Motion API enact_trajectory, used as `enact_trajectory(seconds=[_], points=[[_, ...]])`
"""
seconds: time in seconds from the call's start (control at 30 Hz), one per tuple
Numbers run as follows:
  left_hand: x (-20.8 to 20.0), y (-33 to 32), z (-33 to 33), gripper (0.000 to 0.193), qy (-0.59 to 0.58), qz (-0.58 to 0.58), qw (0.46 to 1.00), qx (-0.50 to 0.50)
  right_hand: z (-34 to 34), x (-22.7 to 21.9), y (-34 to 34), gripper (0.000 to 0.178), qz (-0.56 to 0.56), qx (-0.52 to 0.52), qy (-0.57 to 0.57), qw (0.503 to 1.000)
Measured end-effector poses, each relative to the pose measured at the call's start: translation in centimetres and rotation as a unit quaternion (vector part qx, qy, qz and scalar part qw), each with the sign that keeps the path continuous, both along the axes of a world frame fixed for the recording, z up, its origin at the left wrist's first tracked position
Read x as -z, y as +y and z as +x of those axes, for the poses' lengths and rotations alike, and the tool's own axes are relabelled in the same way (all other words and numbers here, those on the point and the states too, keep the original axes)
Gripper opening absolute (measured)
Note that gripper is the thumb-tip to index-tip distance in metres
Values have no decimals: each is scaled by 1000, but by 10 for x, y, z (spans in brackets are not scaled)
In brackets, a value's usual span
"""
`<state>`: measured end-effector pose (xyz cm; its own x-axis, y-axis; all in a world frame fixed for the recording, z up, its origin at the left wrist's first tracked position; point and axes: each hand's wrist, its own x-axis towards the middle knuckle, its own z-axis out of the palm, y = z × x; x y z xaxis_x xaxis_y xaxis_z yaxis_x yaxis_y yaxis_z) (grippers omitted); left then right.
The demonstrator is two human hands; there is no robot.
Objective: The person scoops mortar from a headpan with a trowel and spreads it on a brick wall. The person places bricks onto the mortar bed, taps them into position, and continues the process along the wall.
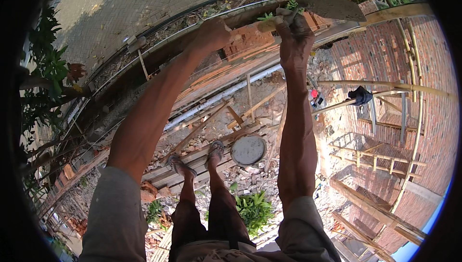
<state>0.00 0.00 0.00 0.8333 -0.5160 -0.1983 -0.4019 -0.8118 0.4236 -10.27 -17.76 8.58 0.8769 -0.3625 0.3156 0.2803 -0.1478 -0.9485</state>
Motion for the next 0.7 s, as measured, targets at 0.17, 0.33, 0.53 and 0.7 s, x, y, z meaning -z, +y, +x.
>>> enact_trajectory(seconds=[0.17, 0.33, 0.53, 0.7], points=[[-35, -13, -8, 26, -31, -57, 998, -23, -70, -38, -16, 19, 57, 81, -82, 992], [-42, -82, 19, 36, -52, -143, 988, 26, -179, 3, -3, 20, 128, 183, 42, 974], [-43, -145, 29, 48, -17, -78, 991, 103, -341, 81, 53, 15, 198, 217, 308, 905], [-38, -163, 29, 49, 2, -33, 988, 148, -431, 112, 83, 16, 236, 208, 407, 858]])
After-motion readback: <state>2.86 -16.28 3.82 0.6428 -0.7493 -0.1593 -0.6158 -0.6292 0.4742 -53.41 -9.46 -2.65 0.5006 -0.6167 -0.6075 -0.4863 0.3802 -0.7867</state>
